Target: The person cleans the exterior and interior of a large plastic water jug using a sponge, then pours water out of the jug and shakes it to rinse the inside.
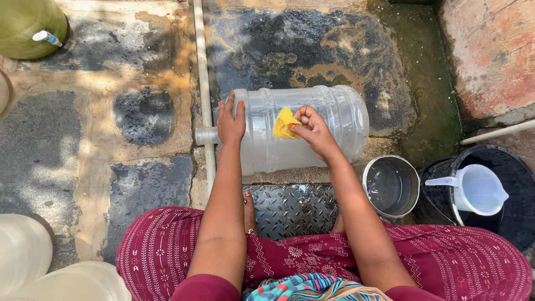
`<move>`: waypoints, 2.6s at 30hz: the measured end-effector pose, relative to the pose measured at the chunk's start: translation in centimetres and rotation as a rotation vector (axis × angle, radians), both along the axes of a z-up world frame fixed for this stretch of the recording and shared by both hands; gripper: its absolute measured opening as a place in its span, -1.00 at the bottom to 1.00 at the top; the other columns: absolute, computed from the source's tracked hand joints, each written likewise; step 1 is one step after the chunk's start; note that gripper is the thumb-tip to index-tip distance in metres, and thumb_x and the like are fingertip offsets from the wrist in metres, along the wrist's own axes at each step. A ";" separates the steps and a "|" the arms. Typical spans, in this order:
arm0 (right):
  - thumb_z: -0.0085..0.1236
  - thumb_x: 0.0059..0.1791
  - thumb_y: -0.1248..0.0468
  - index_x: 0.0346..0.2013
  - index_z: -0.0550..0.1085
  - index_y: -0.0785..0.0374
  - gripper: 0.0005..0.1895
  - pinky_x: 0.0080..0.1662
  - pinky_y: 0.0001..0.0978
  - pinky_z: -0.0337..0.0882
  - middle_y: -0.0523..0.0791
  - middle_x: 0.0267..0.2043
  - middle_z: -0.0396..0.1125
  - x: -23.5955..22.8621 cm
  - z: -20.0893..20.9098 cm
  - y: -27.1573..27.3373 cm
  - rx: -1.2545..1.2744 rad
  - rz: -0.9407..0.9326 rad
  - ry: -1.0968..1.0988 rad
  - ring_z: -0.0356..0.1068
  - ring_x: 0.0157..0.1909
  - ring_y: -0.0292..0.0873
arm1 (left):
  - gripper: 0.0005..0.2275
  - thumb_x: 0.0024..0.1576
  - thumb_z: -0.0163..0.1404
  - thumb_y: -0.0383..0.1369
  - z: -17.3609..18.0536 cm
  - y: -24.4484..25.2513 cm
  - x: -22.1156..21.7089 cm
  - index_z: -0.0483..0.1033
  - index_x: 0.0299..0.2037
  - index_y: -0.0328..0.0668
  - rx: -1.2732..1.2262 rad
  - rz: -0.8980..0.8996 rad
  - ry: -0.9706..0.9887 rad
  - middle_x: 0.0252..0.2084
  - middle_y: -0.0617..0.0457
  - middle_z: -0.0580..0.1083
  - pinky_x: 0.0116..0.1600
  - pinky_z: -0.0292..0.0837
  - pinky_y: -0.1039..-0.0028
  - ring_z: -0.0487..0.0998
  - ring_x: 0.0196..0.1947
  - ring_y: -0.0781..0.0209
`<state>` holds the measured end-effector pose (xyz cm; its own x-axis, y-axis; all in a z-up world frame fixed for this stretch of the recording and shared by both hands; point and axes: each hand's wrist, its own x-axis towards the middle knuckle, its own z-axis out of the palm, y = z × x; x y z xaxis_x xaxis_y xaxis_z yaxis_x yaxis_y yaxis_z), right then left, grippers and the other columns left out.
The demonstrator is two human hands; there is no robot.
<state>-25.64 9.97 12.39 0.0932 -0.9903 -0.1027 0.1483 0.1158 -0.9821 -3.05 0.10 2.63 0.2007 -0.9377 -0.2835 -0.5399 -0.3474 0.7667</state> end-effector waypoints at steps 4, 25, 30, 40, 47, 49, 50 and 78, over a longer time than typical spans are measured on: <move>0.07 -0.02 0.46 -0.13 0.46 0.19 -0.80 -0.18 -0.44 0.40 -0.19 -0.21 0.46 -1.2 3.9 0.4 -0.040 -0.083 0.488 0.41 -0.26 -0.27 | -0.51 0.21 -0.15 0.09 0.6 0.2 0.0 0.24 0.38 0.58 0.019 0.006 0.014 0.54 0.08 0.06 0.47 0.00 0.10 0.08 0.50 -0.02; -0.01 -0.03 0.45 0.04 0.42 0.29 -0.67 0.09 -0.19 0.49 -0.07 -0.01 0.45 -3.5 -6.4 1.0 0.054 -0.153 -0.422 0.47 0.02 -0.15 | -0.52 0.19 -0.12 0.09 0.2 1.6 -0.2 0.26 0.37 0.61 -0.070 0.037 -0.003 0.53 0.06 0.11 0.42 0.11 0.05 0.16 0.46 -0.13; -0.09 0.05 0.27 0.14 0.36 0.29 -0.64 0.19 0.05 0.43 -0.02 0.14 0.38 -3.2 -7.0 1.1 0.225 -0.226 -0.614 0.44 0.15 -0.02 | -0.52 0.21 -0.13 0.09 0.3 1.3 -0.2 0.24 0.39 0.58 -0.065 0.025 0.002 0.53 0.04 0.10 0.44 0.06 0.06 0.13 0.47 -0.13; 0.13 0.14 0.11 0.16 0.32 0.35 -0.56 0.11 0.10 0.43 -0.03 -0.06 0.37 -12.3 -3.1 0.6 -0.068 -0.680 -0.380 0.40 -0.01 0.00 | -0.52 0.20 -0.11 0.09 0.7 1.1 -0.3 0.28 0.37 0.58 -0.078 0.043 0.010 0.52 0.03 0.13 0.43 0.10 0.09 0.17 0.45 -0.14; -0.02 0.16 0.36 0.37 0.37 0.10 -0.55 0.41 -0.12 0.29 0.06 0.44 0.26 -14.2 -5.4 2.5 -0.122 -0.790 1.362 0.28 0.42 0.03 | -0.52 0.20 -0.11 0.10 0.5 0.5 -0.2 0.29 0.36 0.56 -0.045 0.037 0.008 0.51 0.04 0.14 0.43 0.10 0.12 0.19 0.44 -0.07; -0.05 0.08 0.22 0.45 0.19 0.11 -0.40 0.44 0.01 -0.09 0.06 0.55 -0.05 -7.6 -6.9 3.2 -0.108 -0.493 1.585 -0.08 0.55 0.09 | -0.53 0.20 -0.11 0.10 0.3 0.2 -0.1 0.29 0.36 0.55 -0.047 0.028 0.001 0.51 0.03 0.13 0.43 0.08 0.11 0.18 0.45 -0.07; -0.27 0.24 0.13 0.58 -0.02 0.12 -0.41 0.55 -0.01 -0.30 0.07 0.66 -0.35 -3.2 -7.6 3.7 -0.261 -0.461 1.621 -0.31 0.64 0.12 | -0.53 0.21 -0.11 0.09 0.3 0.0 -0.1 0.29 0.36 0.54 -0.049 0.023 -0.003 0.51 0.02 0.13 0.43 0.06 0.11 0.18 0.45 -0.07; -0.37 0.15 -0.31 0.50 -0.13 0.45 -0.04 0.42 -0.01 0.04 0.29 0.50 -0.05 -17.7 -13.5 0.9 0.435 -0.800 0.824 -0.01 0.48 0.31 | -0.30 0.23 -0.16 0.12 -1.7 1.1 2.5 0.09 0.48 -0.14 -0.113 -0.031 0.112 0.48 -0.21 0.16 0.44 0.04 0.18 0.15 0.46 -0.19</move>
